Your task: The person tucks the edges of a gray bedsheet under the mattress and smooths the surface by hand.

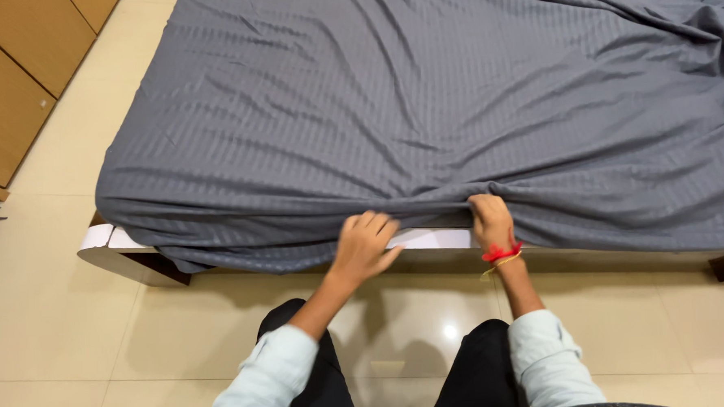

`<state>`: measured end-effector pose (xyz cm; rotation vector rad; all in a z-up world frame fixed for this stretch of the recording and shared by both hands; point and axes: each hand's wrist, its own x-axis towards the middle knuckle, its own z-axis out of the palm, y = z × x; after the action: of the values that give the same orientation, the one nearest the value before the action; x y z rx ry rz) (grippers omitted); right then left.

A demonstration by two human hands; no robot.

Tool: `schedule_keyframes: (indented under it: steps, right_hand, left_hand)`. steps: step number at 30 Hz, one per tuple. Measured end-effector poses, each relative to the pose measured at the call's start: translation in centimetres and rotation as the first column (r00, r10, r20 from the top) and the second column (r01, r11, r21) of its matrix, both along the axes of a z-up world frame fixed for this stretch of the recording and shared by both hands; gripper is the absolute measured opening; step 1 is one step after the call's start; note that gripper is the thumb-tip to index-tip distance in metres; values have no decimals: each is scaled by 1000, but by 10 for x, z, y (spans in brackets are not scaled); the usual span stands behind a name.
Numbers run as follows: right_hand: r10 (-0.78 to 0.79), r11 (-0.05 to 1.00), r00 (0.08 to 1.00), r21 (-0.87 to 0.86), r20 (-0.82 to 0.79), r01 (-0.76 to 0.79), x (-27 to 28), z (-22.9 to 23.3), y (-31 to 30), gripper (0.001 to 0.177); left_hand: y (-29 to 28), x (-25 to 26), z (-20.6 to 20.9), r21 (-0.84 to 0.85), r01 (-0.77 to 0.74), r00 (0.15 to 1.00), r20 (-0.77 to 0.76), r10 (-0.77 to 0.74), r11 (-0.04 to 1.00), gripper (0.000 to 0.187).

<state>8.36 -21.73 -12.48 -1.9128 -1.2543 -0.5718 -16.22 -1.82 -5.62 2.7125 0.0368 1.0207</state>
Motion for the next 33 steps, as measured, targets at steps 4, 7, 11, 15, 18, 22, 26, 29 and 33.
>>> schedule_keyframes:
  steps: [4, 7, 11, 15, 18, 22, 26, 29, 33]
  right_hand:
    - [-105, 983, 963, -173, -248, 62, 39, -28, 1, 14]
    - [-162, 954, 967, -283, -196, 103, 51, -34, 6, 22]
    - [-82, 891, 840, -418, -536, -179, 30, 26, -15, 28]
    - [-394, 873, 739, -474, -547, 115, -33, 91, -34, 23]
    - [-294, 955, 955, 39, 48, 293, -86, 97, -36, 14]
    - [344, 932, 898, -218, 274, -291, -145, 76, -12, 56]
    - [90, 889, 989, -458, 119, -26, -143, 19, -10, 43]
    - [-62, 945, 995, -316, 77, 83, -125, -22, -26, 42]
    - [-39, 997, 963, -47, 266, 53, -123, -23, -43, 31]
  left_hand:
    - [40, -38, -13, 331, -193, 980, 104, 167, 924, 53]
    - [56, -45, -38, 390, -143, 990, 48, 135, 909, 31]
    - [67, -58, -39, 138, -193, 974, -93, 206, 972, 18]
    - [54, -95, -11, -425, 4, 989, -130, -65, 905, 18]
    - [48, -121, 5, -642, -42, 910, -341, -237, 765, 21]
    - [43, -138, 8, -759, -124, 847, -417, -330, 639, 29]
    - [41, -151, -4, -646, -76, 833, -459, -308, 759, 46]
    - [46, -166, -29, -302, -43, 944, -323, -60, 952, 43]
    - [62, -185, -54, -161, -182, 913, -394, 106, 970, 38]
